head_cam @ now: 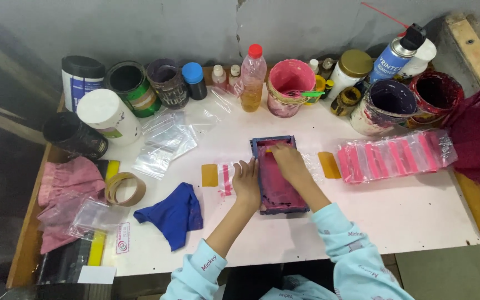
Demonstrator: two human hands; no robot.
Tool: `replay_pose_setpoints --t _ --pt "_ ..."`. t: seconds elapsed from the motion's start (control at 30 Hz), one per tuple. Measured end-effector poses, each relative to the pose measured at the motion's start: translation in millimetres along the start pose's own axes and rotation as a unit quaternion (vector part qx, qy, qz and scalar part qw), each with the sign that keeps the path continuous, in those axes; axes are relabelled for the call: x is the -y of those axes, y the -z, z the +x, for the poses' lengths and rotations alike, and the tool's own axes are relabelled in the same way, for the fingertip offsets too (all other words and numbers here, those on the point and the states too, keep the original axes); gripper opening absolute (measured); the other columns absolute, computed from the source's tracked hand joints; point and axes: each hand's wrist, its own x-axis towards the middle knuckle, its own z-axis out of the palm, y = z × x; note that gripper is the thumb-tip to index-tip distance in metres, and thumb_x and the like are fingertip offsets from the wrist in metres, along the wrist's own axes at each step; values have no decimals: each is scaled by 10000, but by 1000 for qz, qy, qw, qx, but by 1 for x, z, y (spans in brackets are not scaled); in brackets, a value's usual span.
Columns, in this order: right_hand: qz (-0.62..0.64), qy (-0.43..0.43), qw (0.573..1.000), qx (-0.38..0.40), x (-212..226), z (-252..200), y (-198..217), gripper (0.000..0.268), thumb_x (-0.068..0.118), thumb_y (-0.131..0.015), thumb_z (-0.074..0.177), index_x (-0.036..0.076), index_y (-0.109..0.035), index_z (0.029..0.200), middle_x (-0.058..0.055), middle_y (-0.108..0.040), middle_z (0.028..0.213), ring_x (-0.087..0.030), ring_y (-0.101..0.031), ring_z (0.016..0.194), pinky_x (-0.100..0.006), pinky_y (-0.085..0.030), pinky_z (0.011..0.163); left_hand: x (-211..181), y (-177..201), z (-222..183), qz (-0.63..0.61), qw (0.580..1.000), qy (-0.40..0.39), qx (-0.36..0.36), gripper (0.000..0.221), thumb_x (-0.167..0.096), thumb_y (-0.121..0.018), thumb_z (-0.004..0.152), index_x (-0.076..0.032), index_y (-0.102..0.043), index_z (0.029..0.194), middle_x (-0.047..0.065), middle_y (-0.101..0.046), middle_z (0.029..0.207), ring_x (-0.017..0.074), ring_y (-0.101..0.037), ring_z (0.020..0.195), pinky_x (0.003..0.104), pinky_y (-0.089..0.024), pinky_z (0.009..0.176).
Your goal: Manually screen printing designs onto small pink plastic bags using a squeegee and a screen frame.
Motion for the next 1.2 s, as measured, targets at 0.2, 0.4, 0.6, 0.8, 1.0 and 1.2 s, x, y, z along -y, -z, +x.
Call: replay_pose_setpoints --t 0.2,0.4,0.6,0.8,1.0,1.2 --pt "-25 -9 993 -117 20 -17 -15 249 97 -552 943 184 -686 1133 -32 -710 1027 -238 -685 1059 -365 -530 932 -1 45 -34 71 997 16 28 663 -239 -348 1084 -124 -38 1659 30 -93 1732 324 -125 1533 555 -28 1165" --pt "-24 -26 988 -147 39 -56 -11 217 99 -587 930 189 -687 1100 -25 -709 998 -219 -691 1026 -355 -541 938 -5 54 -40 93 995 10 28 618 -101 -300 1063 -62 -67 1634 116 -86 1722 368 -72 1552 562 -39 1167" --pt "-33 -31 989 -140 55 -97 -8 206 89 -610 958 146 -684 1142 -45 -716 1023 -214 -693 1037 -354 -531 953 -17 25 -10 109 993 33 17 565 -83 -253 1081 -124 -159 1636 55 -150 1722 315 -88 1569 535 -53 1163" --pt "-40 -17 986 -159 60 -128 -6 216 138 -612 959 149 -682 1162 -50 -704 1050 -212 -678 1051 -357 -519 963 -13 32 -18 97 995 12 21 573 -47 -246 1066 -74 -142 1629 118 -131 1718 365 -81 1567 540 -67 1163" --pt "-48 8 985 -165 67 -154 11 220 127 -625 963 143 -700 1170 -62 -709 1059 -220 -677 1073 -370 -516 985 -14 24 -8 101 995 -5 22 597 -7 -275 1045 -21 -131 1624 174 -147 1706 394 -92 1564 543 -67 1169" --pt "163 -6 987 -6 43 -115 85 314 -32 -525 954 74 -722 1175 -176 -752 1053 -358 -712 1046 -461 -572 920 -5 52 -43 103 995 5 14 607 -56 -324 1059 -63 -122 1632 111 -149 1715 348 -90 1568 519 -70 1156"
